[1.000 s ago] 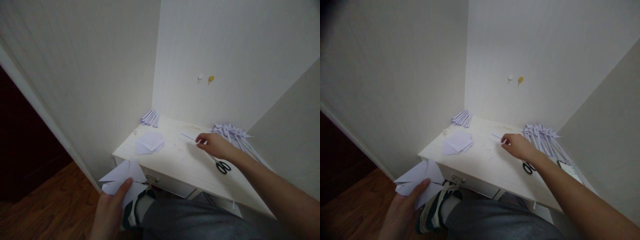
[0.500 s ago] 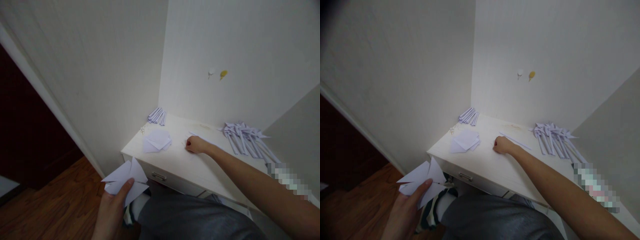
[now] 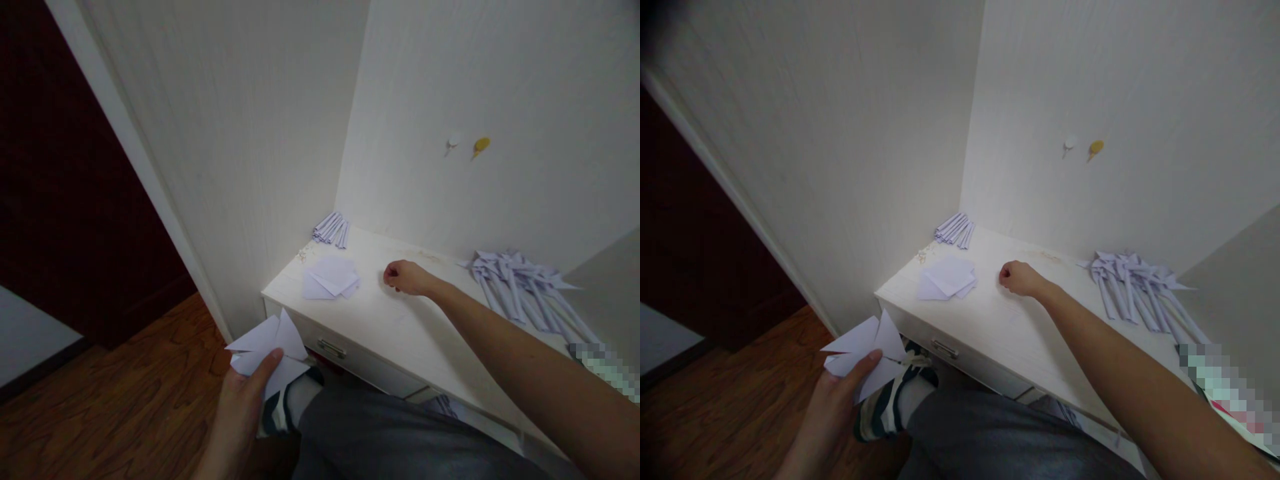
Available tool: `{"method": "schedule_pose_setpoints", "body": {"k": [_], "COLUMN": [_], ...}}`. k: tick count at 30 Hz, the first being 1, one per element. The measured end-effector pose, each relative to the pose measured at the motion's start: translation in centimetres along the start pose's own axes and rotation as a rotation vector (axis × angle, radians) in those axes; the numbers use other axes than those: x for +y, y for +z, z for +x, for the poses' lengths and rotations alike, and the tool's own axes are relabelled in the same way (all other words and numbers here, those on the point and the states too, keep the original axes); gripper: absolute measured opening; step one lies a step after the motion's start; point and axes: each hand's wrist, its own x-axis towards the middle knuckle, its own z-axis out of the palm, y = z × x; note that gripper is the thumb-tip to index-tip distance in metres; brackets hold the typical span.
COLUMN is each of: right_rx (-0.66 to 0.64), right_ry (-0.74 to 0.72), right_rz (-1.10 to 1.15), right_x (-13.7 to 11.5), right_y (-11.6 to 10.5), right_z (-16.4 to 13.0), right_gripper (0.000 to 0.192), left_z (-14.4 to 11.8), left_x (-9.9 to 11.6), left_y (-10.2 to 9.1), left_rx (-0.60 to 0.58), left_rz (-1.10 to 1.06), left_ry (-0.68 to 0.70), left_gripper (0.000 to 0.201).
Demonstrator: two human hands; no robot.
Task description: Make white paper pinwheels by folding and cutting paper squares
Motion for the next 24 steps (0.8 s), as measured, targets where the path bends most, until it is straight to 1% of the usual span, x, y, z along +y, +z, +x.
{"method": "schedule_pose_setpoints", "body": {"k": [4,7,9,12,14,15,18,22,23,24], "right_rx": [0.035,0.069,0.109,0.134,0.117,0.106,0.087,0.073,0.072,0.073], "right_ry": [-0.011,-0.005,-0.008,-0.073,-0.142,-0.172,-0.207,-0.170,-0.150,-0.129], "right_rz": [-0.028,-0.031,-0.021,-0.005,0.002,0.005,0.018,0.035,0.037,0.040], "right_x": [-0.2,-0.5,-1.4,-4.5,-7.1,-8.3,-11.3,-13.8,-14.2,-14.7], "right_y": [0.6,-0.2,-1.1,-1.5,-0.8,-0.4,1.1,2.1,2.3,2.5], "right_z": [0.7,2.0,3.4,6.3,8.3,9.3,11.9,14.4,14.9,15.2], "right_gripper": [0.016,0.016,0.019,0.019,0.022,0.027,0.032,0.034,0.034,0.035], "left_z": [0.3,0.7,1.2,2.0,2.5,2.7,3.1,3.7,3.8,3.9], "left_x": [-0.2,-0.2,-0.2,-0.1,0.3,0.6,1.9,2.9,3.0,2.9], "left_y": [0.6,0.9,1.1,1.6,2.0,2.1,2.2,0.9,0.3,-0.2], "left_rx": [-0.044,-0.059,-0.063,-0.084,-0.102,-0.105,-0.109,-0.120,-0.087,-0.087], "left_rz": [-0.036,-0.037,-0.024,-0.006,0.011,0.021,0.056,0.157,0.184,0.222], "left_ry": [-0.018,-0.014,-0.016,-0.010,-0.001,0.003,0.000,-0.010,0.002,-0.014], "left_gripper": [0.041,0.040,0.039,0.039,0.040,0.041,0.047,0.046,0.044,0.043]}}
